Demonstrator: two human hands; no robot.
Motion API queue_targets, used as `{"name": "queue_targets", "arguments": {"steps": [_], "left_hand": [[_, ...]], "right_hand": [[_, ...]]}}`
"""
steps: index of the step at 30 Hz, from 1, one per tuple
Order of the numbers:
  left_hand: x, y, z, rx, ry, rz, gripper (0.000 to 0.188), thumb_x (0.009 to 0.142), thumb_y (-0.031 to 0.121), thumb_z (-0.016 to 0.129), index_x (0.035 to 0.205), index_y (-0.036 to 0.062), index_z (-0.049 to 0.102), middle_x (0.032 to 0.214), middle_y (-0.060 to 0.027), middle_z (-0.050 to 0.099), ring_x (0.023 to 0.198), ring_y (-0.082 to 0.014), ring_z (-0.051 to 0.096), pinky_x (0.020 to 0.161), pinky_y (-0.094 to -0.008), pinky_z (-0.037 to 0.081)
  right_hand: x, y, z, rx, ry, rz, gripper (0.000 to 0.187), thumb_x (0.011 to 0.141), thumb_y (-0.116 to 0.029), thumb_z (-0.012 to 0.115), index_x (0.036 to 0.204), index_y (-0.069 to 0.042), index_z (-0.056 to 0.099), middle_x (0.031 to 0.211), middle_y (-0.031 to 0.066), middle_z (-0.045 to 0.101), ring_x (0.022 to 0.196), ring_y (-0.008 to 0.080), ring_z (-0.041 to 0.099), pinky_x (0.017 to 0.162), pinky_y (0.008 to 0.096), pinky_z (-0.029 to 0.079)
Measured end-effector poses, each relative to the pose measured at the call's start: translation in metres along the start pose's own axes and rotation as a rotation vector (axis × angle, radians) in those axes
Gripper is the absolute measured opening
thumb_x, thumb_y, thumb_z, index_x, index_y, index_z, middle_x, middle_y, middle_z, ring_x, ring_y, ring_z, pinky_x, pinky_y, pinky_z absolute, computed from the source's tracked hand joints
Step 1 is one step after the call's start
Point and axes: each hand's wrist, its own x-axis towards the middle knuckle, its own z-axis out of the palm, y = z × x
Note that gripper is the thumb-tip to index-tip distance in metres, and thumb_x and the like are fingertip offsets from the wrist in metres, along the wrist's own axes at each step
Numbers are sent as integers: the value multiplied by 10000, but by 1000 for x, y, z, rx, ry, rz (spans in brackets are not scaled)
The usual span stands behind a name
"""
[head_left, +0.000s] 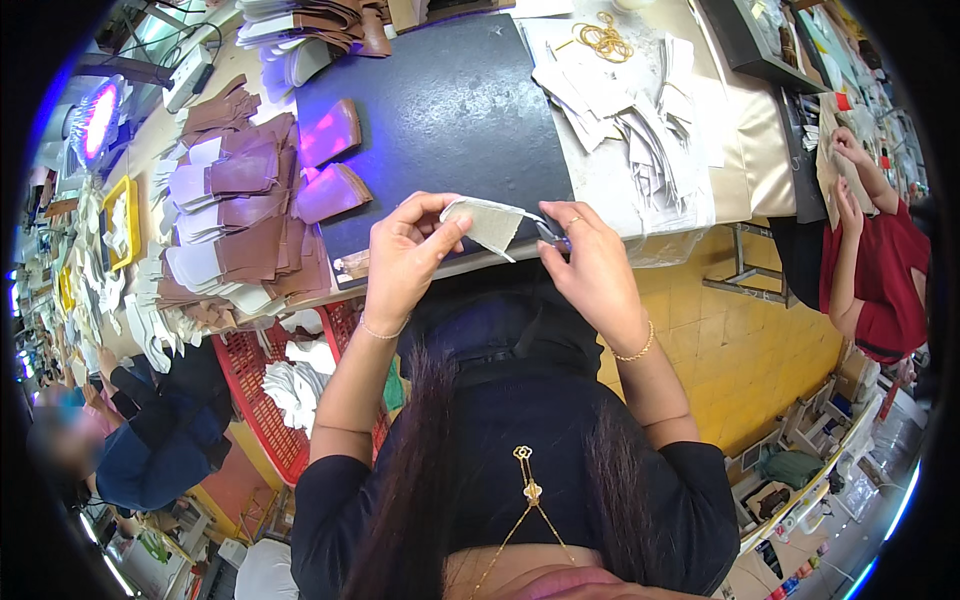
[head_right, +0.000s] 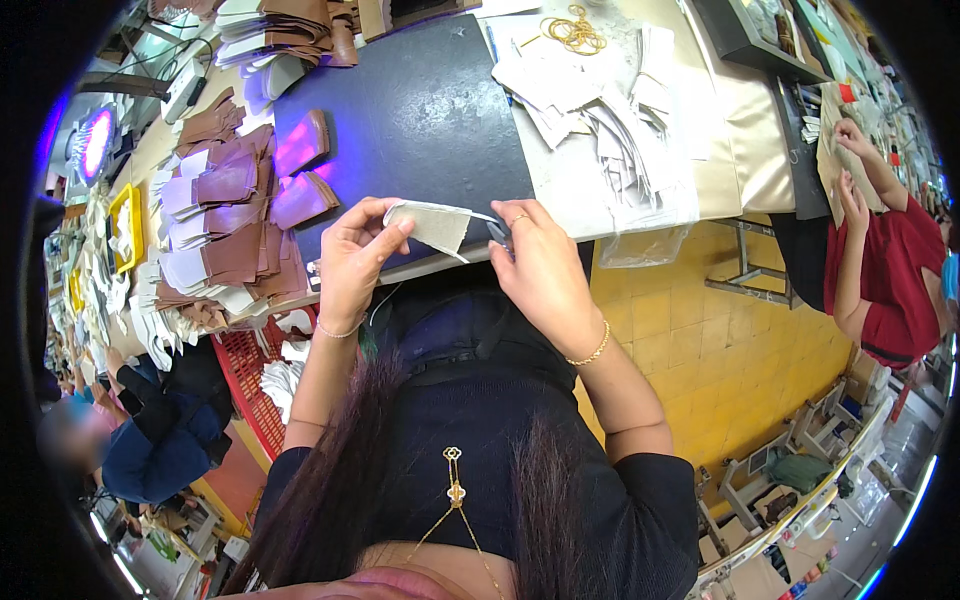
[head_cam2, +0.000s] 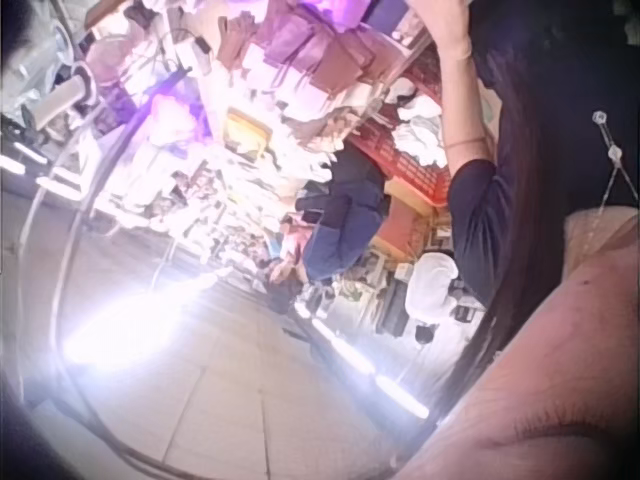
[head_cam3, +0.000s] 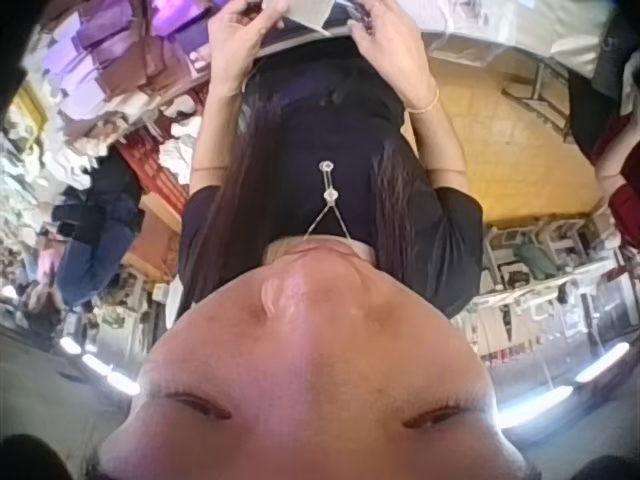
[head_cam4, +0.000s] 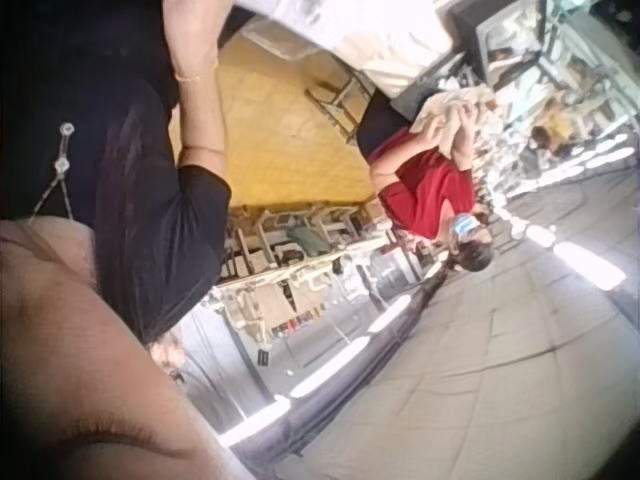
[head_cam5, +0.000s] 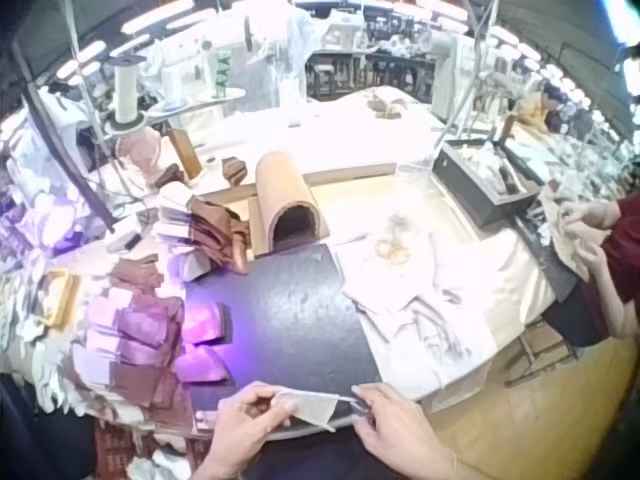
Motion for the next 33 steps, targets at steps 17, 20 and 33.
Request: {"name": "queue_targets", "arguments": {"steps": [17, 20, 33], "left_hand": [[60, 15, 38, -110, -143, 101, 359, 907, 7, 695, 1242, -74, 597, 1118, -139, 640, 806, -158, 681, 756, -265, 550], [126, 22, 70, 81, -285, 144, 492, 871, 102, 762, 1309, -39, 588, 1207, -184, 617, 929, -233, 693, 841, -328, 546], [274, 22, 128, 1485, -869, 340, 806, 633, 425, 911, 1269, 16, 632, 1224, -261, 630, 1185, -407, 585, 1026, -438, 471]], "right_hand": [[-26, 13, -52, 248, 244, 222, 432, 891, -140, 740, 1283, 17, 652, 758, 63, 663, 553, 55, 572, 489, 247, 527], [-37, 22, -70, 275, 285, 290, 424, 895, -120, 735, 1284, 26, 650, 785, 46, 669, 580, 40, 551, 492, 242, 523], [-48, 67, -83, 300, 341, 198, 402, 876, -123, 696, 1249, 20, 655, 862, 231, 706, 755, 302, 712, 745, 375, 563]]}}
